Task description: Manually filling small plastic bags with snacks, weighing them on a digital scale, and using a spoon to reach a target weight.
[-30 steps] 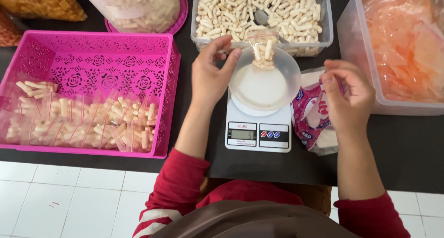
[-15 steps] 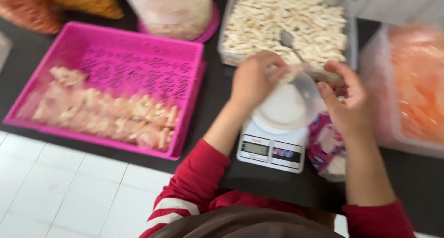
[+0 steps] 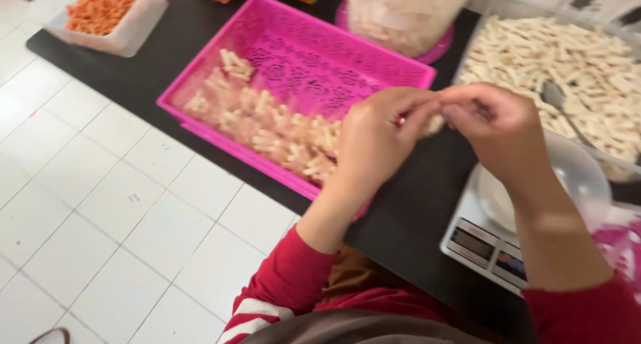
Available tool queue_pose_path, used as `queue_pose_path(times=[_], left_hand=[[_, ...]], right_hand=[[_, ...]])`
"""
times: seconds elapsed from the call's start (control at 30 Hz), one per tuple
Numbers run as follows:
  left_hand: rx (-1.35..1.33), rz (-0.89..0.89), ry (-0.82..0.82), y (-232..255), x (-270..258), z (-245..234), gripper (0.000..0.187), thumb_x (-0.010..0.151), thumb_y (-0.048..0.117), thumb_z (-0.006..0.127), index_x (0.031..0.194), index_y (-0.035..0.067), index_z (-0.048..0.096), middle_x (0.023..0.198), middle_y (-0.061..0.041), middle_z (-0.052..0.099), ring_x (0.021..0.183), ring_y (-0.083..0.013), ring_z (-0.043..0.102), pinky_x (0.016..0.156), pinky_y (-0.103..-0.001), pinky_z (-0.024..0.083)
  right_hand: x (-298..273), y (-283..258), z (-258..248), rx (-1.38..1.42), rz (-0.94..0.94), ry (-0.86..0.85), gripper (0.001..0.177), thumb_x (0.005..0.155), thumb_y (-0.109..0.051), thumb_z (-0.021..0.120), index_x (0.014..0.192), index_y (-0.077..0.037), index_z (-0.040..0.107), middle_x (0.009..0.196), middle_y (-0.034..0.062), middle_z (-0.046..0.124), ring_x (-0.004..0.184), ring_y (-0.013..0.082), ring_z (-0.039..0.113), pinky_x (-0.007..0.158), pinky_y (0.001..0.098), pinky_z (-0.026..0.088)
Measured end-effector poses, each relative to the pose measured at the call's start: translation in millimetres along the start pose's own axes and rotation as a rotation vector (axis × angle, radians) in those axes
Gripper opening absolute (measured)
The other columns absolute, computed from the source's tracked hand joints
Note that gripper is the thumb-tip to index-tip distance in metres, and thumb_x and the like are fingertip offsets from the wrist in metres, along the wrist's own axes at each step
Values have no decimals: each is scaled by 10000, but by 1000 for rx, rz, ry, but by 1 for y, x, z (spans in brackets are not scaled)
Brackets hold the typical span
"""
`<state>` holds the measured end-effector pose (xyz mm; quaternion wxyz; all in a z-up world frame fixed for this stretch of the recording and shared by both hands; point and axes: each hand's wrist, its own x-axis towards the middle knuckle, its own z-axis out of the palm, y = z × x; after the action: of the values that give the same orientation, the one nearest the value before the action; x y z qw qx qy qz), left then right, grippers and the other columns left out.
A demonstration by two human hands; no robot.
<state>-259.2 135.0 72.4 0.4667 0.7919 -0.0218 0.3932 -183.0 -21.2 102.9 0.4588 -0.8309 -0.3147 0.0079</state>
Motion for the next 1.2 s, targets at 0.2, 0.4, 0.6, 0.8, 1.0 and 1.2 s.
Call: queue_pose_path(times=[0.2, 0.4, 0.6, 0.8, 1.0, 1.2], left_hand=[[347, -88, 98, -62, 28, -94, 138, 937, 229, 674, 911, 147, 782, 826, -3, 775, 674, -99, 707, 600, -242, 592], [399, -332, 365, -81, 28, -177, 152, 891, 264, 707, 765, 181, 725, 749, 63, 713, 666, -53, 659, 635, -245, 538], [434, -416, 436, -128, -4, -189, 173, 836, 377, 784, 828, 207, 752, 751, 6, 735, 777, -213, 746, 720, -324, 564], [427, -537, 460, -140, -9, -188, 199, 825, 444, 781, 887, 255, 771, 770, 9, 745, 785, -233, 747, 703, -327, 581], [294, -453, 438, -141, -4, -175, 185, 866, 362, 792, 970, 209, 775, 865, -17, 766, 761, -193, 756, 634, -284, 595], [110, -359, 185, -72, 16, -116, 122, 897, 284, 774, 977, 192, 767, 919, 11, 762, 796, -152, 747, 644, -251, 605]], right_hand=[[94, -16, 74, -31, -35, -171, 133, 983, -115, 652, 1067, -130, 754, 970, -35, 730, 855, 57, 621, 766, 222, 461], [177, -40, 169, -85, -60, -406, 136, 991, -151, 597, 1011, -150, 731, 1006, 7, 745, 939, 155, 669, 825, 329, 516], [222, 21, 288, -148, -387, -437, 157, 902, -80, 620, 961, -129, 757, 940, 130, 718, 990, 348, 677, 915, 442, 504], [212, -6, 309, -117, -286, -485, 429, 893, -133, 674, 1313, -195, 610, 1220, 85, 706, 1124, 286, 669, 960, 399, 530], [216, -21, 246, 149, -123, -416, 473, 935, -143, 664, 1389, -216, 556, 1358, 88, 621, 1174, 205, 652, 978, 347, 547], [89, -61, 81, 374, -128, -282, 309, 935, -153, 675, 1234, -77, 672, 1186, 108, 711, 1111, 161, 693, 996, 300, 542]])
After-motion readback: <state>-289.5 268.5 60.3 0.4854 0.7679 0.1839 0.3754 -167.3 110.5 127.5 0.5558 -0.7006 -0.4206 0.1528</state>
